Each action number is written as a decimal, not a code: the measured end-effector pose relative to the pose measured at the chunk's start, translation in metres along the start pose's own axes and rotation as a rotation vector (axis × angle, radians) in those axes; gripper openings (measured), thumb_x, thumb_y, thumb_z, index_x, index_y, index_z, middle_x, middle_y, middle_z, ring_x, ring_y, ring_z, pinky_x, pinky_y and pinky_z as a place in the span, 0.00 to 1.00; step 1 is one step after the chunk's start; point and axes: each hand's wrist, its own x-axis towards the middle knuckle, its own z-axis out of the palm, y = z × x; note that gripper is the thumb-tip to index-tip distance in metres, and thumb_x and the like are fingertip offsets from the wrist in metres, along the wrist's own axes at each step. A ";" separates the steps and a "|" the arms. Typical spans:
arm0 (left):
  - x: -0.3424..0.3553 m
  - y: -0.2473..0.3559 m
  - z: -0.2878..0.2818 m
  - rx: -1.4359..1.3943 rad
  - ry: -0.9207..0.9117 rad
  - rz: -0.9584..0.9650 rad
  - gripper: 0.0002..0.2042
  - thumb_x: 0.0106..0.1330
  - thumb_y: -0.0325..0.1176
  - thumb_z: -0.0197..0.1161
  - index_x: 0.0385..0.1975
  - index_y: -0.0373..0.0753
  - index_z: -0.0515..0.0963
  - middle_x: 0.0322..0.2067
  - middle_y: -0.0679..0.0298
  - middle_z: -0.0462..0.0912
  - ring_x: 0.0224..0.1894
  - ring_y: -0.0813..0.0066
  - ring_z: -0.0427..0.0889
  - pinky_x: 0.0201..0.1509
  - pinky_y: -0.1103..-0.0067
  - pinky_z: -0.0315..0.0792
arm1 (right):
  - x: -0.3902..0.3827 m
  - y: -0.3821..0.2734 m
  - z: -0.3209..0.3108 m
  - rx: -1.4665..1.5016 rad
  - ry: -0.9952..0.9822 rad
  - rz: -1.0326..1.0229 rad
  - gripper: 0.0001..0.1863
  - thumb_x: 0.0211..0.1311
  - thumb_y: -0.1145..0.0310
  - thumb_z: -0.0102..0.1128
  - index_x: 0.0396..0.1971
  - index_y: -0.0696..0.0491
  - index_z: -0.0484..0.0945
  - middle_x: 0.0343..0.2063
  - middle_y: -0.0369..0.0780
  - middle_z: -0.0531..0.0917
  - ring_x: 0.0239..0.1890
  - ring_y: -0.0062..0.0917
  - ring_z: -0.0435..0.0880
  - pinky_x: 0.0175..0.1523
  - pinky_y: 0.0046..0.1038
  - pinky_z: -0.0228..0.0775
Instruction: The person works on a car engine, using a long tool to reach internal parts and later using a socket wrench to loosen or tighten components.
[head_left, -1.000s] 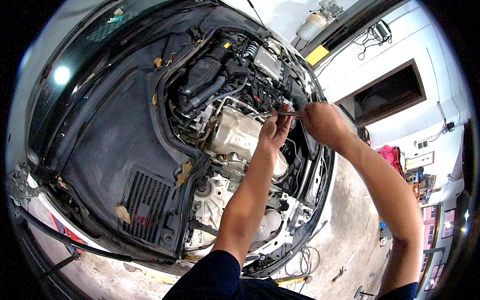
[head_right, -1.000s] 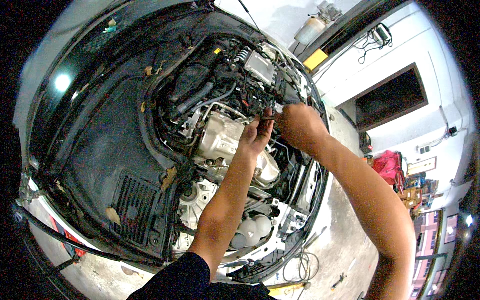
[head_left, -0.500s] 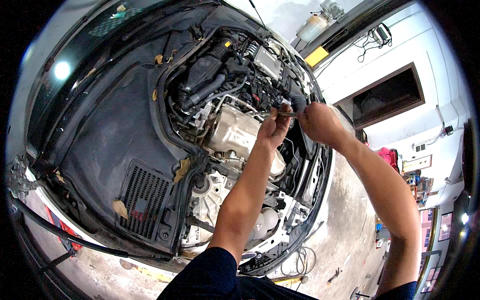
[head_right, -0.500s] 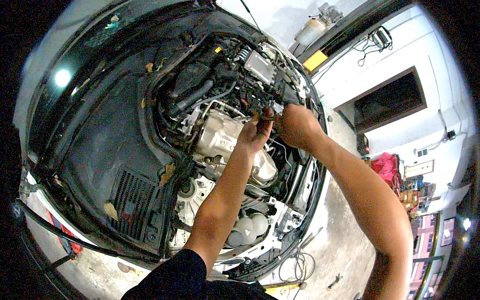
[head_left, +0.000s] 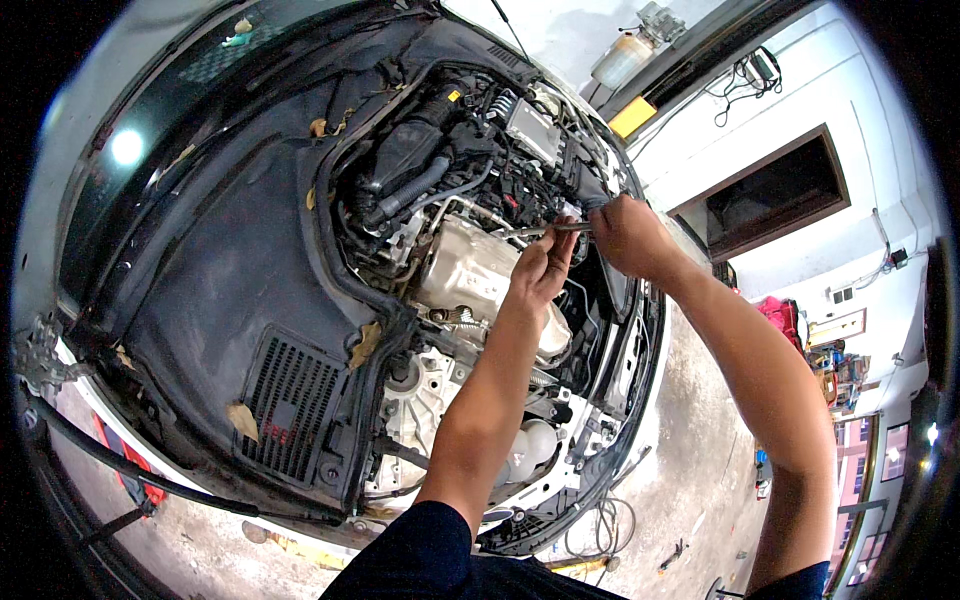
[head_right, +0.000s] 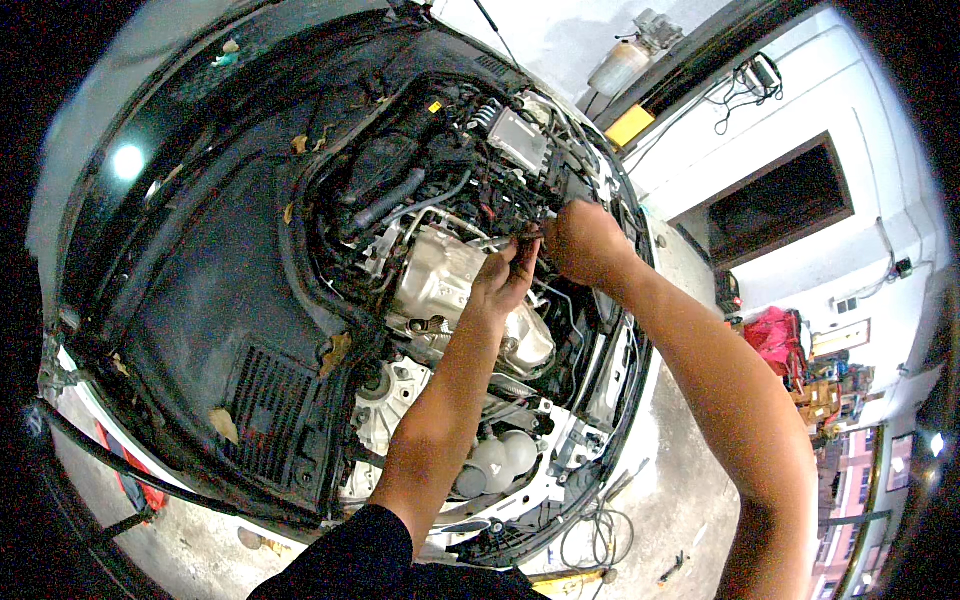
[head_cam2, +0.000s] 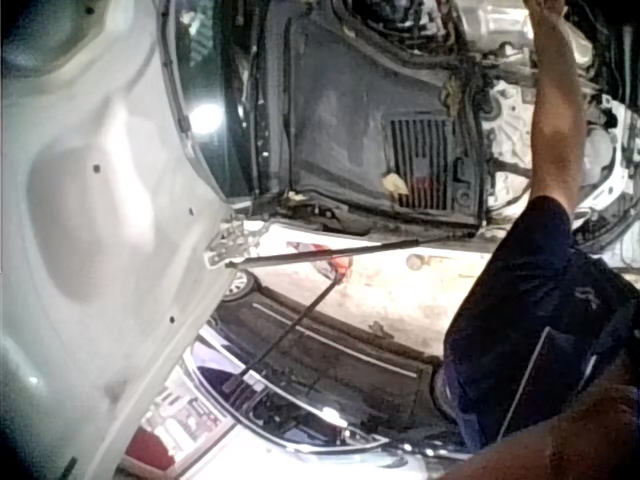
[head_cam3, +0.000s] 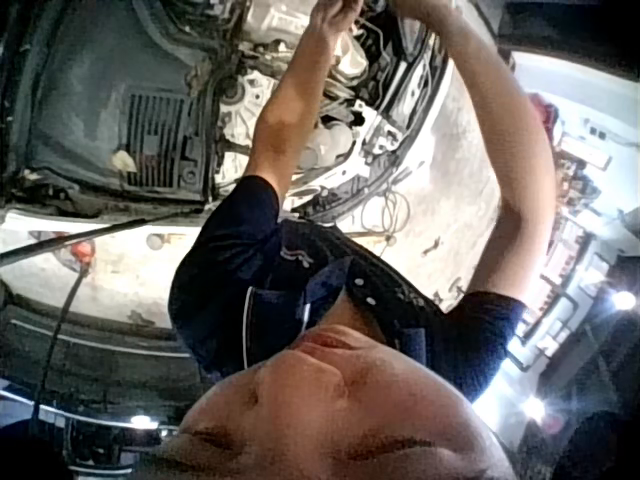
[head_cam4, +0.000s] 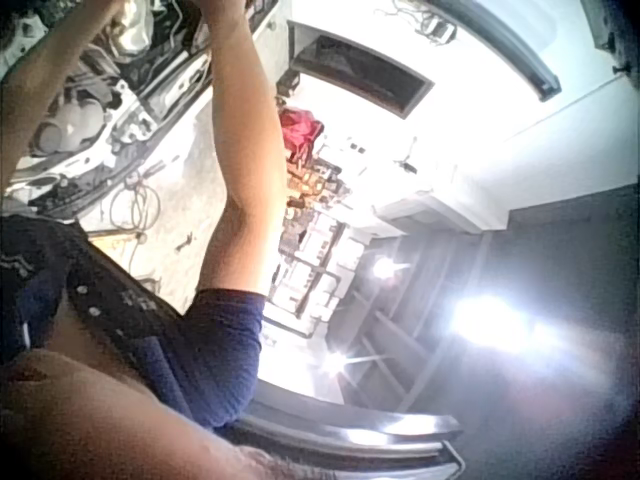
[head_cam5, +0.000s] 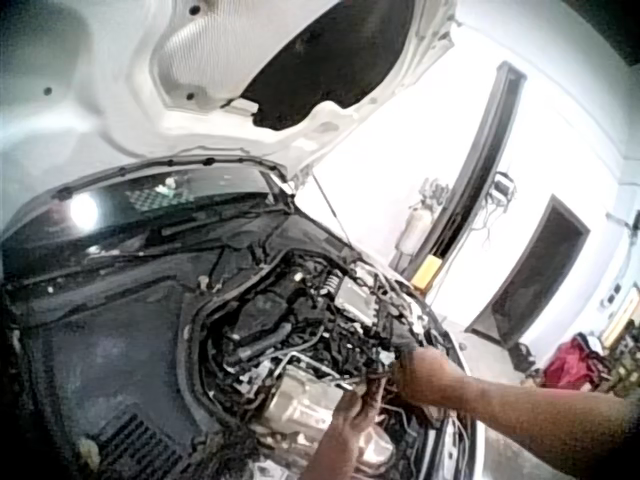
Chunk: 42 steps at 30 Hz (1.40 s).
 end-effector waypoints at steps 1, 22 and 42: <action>-0.001 0.007 -0.002 -0.009 -0.102 0.005 0.09 0.69 0.22 0.45 0.42 0.27 0.71 0.44 0.50 0.77 0.49 0.63 0.78 0.58 0.71 0.74 | 0.004 -0.006 -0.001 0.007 0.006 -0.013 0.18 0.65 0.65 0.45 0.22 0.64 0.74 0.18 0.55 0.75 0.26 0.49 0.78 0.34 0.43 0.70; 0.024 0.011 0.002 0.212 0.159 0.005 0.12 0.70 0.39 0.48 0.40 0.37 0.73 0.36 0.62 0.79 0.39 0.70 0.80 0.43 0.80 0.80 | -0.010 0.001 -0.017 -0.303 0.220 -0.508 0.09 0.61 0.67 0.52 0.27 0.55 0.76 0.18 0.48 0.78 0.27 0.40 0.82 0.34 0.40 0.74; -0.003 -0.028 0.017 1.681 0.290 1.125 0.26 0.57 0.23 0.56 0.54 0.25 0.55 0.49 0.44 0.63 0.53 0.51 0.65 0.59 0.58 0.55 | 0.014 -0.022 -0.021 -0.111 -0.137 0.034 0.14 0.61 0.63 0.49 0.29 0.58 0.79 0.22 0.48 0.81 0.26 0.40 0.83 0.32 0.37 0.76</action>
